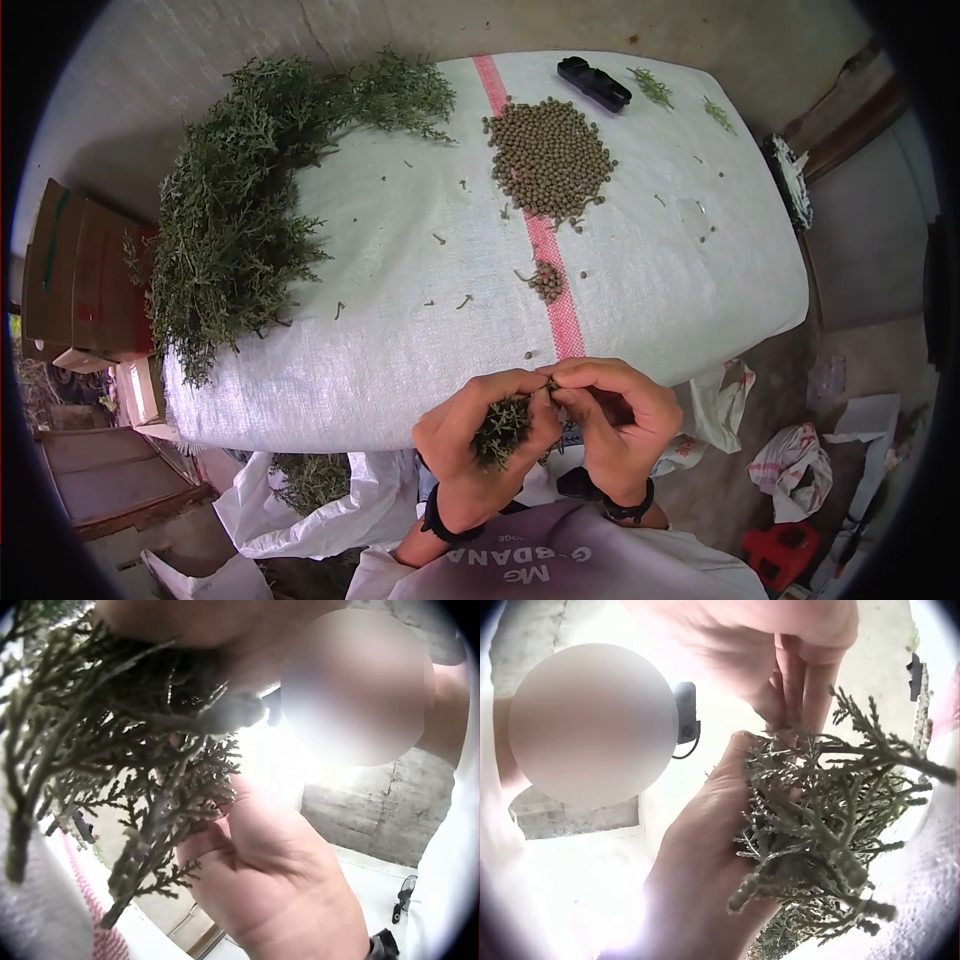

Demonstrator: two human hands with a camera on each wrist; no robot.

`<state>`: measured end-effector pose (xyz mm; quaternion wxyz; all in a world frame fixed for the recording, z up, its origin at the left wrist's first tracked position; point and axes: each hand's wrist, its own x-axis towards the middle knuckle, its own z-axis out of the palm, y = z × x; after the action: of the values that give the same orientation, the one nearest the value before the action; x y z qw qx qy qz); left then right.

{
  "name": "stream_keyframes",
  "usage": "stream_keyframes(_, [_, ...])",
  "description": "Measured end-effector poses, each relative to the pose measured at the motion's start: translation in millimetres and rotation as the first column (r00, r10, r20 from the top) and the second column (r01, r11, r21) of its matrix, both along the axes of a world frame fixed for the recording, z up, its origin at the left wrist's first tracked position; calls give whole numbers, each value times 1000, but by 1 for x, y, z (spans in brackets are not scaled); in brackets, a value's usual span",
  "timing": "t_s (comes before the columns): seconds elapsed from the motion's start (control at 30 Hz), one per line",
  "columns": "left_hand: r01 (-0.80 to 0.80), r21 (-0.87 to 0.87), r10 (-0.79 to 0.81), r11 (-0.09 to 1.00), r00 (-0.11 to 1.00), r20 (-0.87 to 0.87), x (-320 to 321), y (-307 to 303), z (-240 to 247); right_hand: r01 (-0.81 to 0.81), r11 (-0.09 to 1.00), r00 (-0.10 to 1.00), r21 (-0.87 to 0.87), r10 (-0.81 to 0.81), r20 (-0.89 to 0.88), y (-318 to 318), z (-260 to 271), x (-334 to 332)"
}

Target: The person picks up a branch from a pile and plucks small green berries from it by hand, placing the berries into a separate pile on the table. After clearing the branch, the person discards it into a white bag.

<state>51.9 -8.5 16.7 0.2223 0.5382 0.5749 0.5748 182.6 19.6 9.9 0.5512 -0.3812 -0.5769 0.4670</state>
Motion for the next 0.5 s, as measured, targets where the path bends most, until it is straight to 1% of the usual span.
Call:
stream_keyframes(0.1, [3,2,-3,1000,1000,-10,-5,0,-1,8,1000,1000,13,-8,19,-1,0,-4])
stream_keyframes(0.23, [11,-9,-11,1000,1000,18,-7,-1,2,-1,1000,999,-10,2,49,0,0,-4])
stream_keyframes(0.33, [8,-52,-6,999,999,41,-5,-1,4,-28,997,999,-66,27,-18,1,0,-2])
stream_keyframes(0.37, [9,-51,-7,999,999,44,-5,-1,3,-27,998,1000,-65,26,-16,1,0,-2])
stream_keyframes(0.47, [77,-88,-66,993,990,128,-10,-4,-2,-38,996,999,-77,36,-28,0,-1,-3])
stream_keyframes(0.5, [76,-88,-65,993,990,127,-10,-3,-1,-39,996,999,-77,37,-29,1,-2,-3])
